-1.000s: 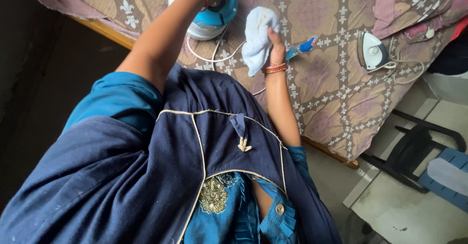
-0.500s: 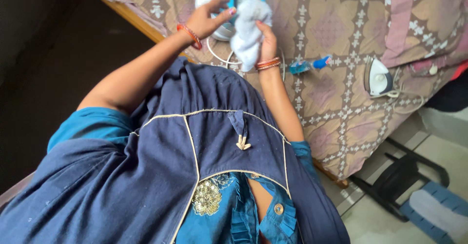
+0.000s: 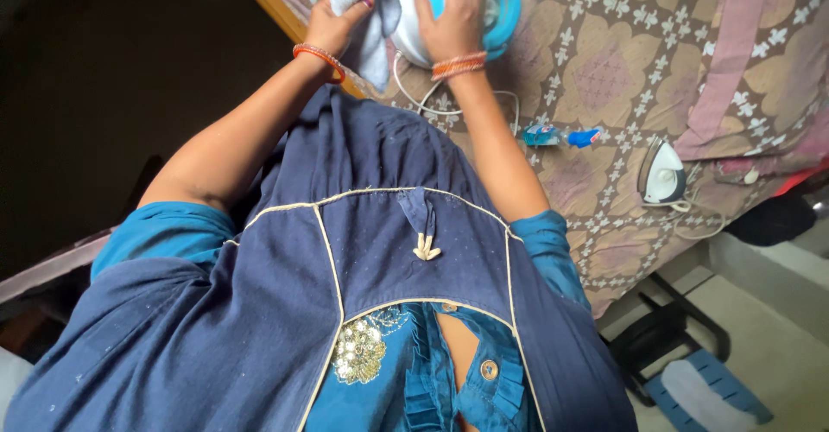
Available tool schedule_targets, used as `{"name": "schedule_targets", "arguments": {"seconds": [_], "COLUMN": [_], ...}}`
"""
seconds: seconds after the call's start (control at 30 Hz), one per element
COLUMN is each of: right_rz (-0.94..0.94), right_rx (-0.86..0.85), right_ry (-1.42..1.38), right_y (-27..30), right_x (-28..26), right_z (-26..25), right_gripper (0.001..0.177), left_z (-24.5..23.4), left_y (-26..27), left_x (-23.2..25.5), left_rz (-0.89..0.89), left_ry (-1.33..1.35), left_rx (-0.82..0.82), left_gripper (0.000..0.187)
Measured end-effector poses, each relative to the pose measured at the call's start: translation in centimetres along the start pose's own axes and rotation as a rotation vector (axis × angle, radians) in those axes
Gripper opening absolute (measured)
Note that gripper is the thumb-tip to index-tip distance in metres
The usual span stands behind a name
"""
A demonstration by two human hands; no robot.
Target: The person wipes the exterior of a small blue and white appliance with a cloth. They repeatedly rub the top and sides of the device while it sits on a patterned bedsheet.
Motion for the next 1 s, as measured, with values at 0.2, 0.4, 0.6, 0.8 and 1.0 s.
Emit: {"name": "schedule_targets", "arguments": {"seconds": [0.2, 0.4, 0.6, 0.8, 1.0], "right_rz": [0.111, 0.354, 0.164, 0.091, 0.093], "right_rx": [-0.029, -0.076, 0.097, 0.175, 0.201], "right_ry": [0.47, 0.293, 0.139, 0.027, -0.054], "right_y": [-1.9, 0.0, 5.7, 9.7, 10.4], "right_x": [2.1, 7.0, 10.9, 12.9, 12.7], "right_z": [-1.4, -2.6, -5.2, -6.5, -6.0], "right_gripper": [0.096, 0.099, 0.097, 0.091, 0.089], "left_z": [-2.3, -2.5, -0.7, 2.7, 6.0], "left_y": [0.0, -1.4, -2.4, -3.0, -3.2], "left_x": [-0.7, -2.6, -3.9, -4.6, -4.8], "left_rz": [0.054, -0.137, -0.17, -0.12, -0.065], "left_ry": [-0.171, -0.499, -0.414, -0.691, -0.886], "left_rx": [0.155, 0.129, 0.028, -0.015, -0.092], "left_gripper": [0.053, 0.064, 0.056, 0.058, 0.06]}}
Point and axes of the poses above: each hand's wrist, its own y-axis away from the middle knuckle, its own z-axis out of the palm, x = y × z, the point moved 5 cm from there along -y, towards the middle knuckle, and after that the axes turned 10 degrees about -y, right-handed, at the moved point
